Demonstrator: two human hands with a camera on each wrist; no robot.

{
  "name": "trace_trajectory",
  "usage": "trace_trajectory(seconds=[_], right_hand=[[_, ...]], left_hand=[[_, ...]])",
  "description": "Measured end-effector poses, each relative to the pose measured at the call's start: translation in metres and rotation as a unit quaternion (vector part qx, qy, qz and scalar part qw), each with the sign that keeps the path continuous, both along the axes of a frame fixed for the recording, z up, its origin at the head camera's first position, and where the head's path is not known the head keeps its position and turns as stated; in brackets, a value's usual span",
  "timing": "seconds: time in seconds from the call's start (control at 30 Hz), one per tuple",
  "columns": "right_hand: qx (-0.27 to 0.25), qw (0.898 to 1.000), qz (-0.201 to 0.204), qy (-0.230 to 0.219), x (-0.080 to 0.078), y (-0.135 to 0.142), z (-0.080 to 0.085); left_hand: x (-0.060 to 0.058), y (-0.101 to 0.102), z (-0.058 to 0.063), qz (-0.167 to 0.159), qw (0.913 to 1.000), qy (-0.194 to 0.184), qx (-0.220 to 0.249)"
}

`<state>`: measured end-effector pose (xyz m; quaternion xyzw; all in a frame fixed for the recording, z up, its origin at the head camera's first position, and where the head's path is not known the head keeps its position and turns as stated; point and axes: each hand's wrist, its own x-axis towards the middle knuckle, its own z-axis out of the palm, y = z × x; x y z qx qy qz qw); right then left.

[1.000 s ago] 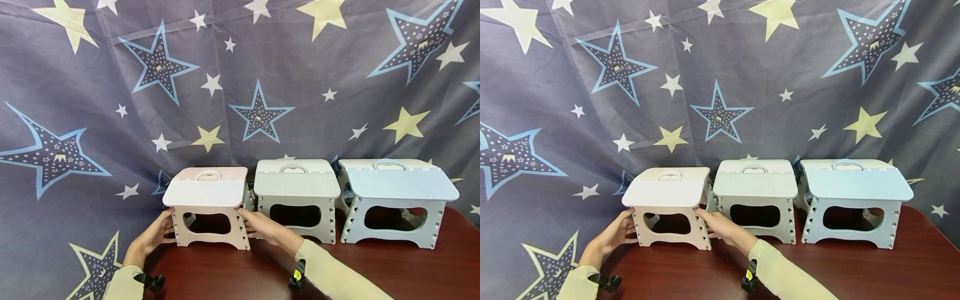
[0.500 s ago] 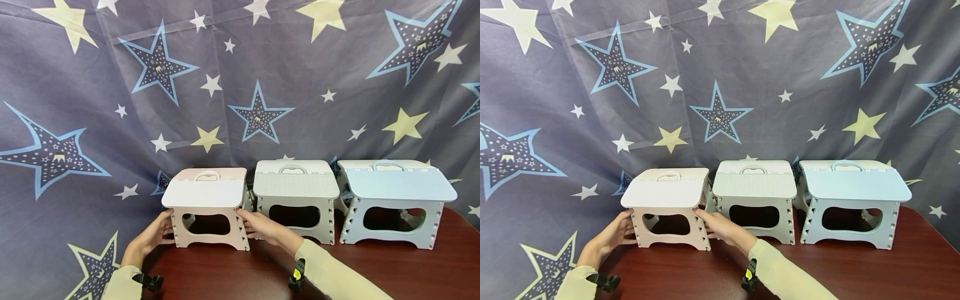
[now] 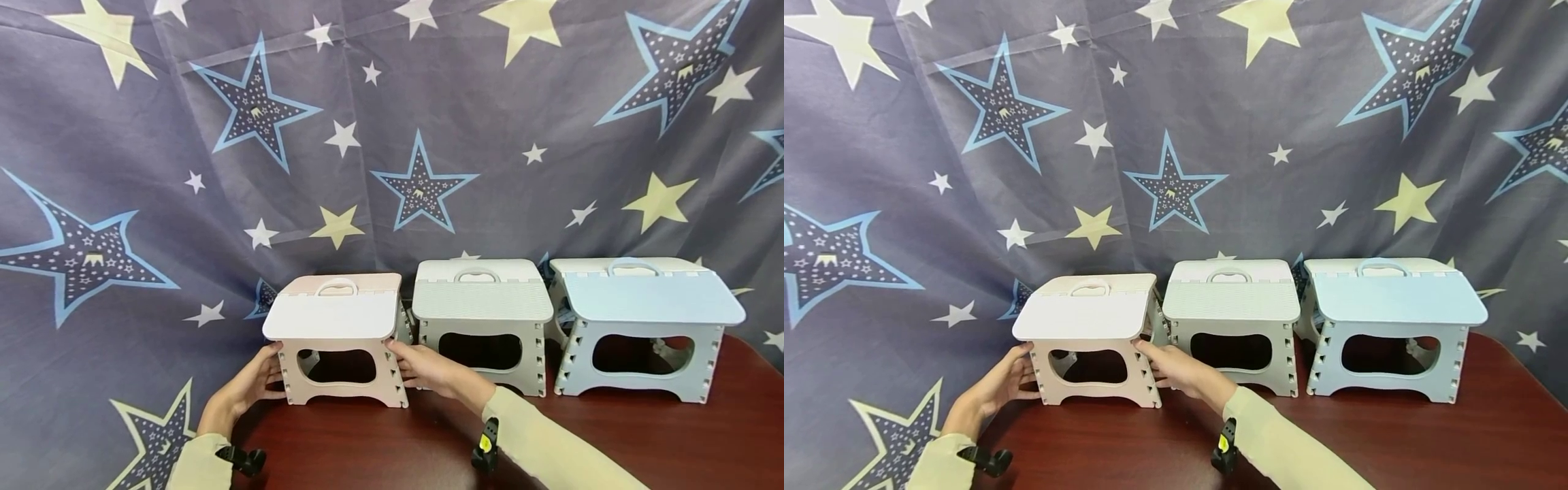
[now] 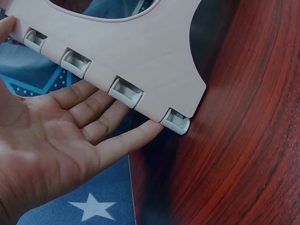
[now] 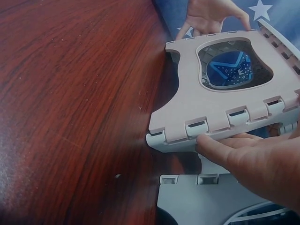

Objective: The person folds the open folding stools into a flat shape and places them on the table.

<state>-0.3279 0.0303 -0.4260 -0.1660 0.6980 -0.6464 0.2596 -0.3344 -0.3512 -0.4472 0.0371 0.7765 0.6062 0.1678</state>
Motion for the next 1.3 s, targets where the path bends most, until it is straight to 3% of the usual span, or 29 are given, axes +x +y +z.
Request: trace_trajectory(seconds=[0.23, 1.3], right_hand=[[-0.005, 1.0, 0.011, -0.001, -0.0013, 0.001, 0.0006], [-0.006, 1.0, 0.03, -0.005, -0.0027, 0.0029, -0.0015]], left_hand=[[-0.0001, 0.0008, 0.0006, 0.001, 1.0, 0.002, -0.003], [-0.0019, -0.0071, -0.0013, -0.049, 0.9987, 0.01, 0.015]])
